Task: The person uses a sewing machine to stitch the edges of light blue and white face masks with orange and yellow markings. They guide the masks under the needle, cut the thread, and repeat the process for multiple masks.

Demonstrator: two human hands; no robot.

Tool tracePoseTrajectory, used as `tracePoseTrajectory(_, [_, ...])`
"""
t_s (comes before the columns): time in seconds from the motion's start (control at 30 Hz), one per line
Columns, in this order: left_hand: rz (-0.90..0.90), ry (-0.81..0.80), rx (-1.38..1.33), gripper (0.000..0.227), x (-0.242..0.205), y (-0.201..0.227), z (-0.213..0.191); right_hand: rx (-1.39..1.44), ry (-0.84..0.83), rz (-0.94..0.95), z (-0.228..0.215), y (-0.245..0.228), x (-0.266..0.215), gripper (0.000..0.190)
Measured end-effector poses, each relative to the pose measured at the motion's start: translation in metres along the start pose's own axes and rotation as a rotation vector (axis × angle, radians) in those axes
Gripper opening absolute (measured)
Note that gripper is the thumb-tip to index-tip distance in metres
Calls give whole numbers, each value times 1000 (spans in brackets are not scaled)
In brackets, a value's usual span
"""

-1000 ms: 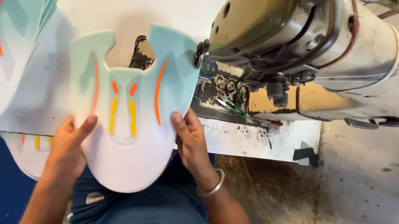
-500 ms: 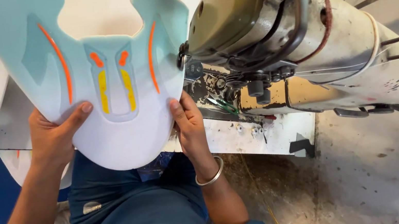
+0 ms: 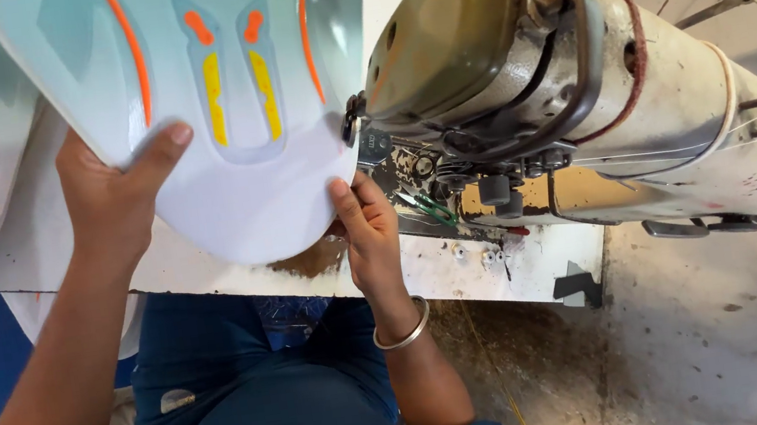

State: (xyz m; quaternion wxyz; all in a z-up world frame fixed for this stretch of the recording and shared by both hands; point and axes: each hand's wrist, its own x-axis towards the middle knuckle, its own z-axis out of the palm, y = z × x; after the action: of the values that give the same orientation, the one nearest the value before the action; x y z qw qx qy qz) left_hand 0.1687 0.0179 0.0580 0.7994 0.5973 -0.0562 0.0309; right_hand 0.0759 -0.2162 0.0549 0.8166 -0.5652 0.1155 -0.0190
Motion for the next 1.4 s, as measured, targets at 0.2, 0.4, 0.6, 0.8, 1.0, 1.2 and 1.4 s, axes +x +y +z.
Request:
tracePoseTrajectory(0.2, [25, 58, 7, 22, 21, -11, 5, -41, 55, 9, 6, -6, 5, 29])
tracePoseTrajectory(0.4, [167, 85, 30, 24, 22, 19, 22, -79, 110, -46, 7, -8, 9, 32])
tracePoseTrajectory(0.6, [163, 124, 182, 21, -15, -13, -6, -51, 167, -43, 7, -9, 14, 33])
tracePoseTrajectory(0.8, [243, 133, 353, 23, -74, -12, -1, -124, 145, -68, 9, -15, 14, 39])
tracePoseTrajectory(1.0, [-33, 87, 174, 21, -137, -60, 0, -130, 131, -51, 11, -11, 10, 37])
tracePoseTrajectory(1.2, [91, -129, 786, 43, -123, 7, 28, -79, 40, -13, 16, -6, 0, 31])
tracePoseTrajectory(1.4, [-305, -60, -183, 40, -164, -114, -30, 81, -15, 14, 8, -1, -2, 33])
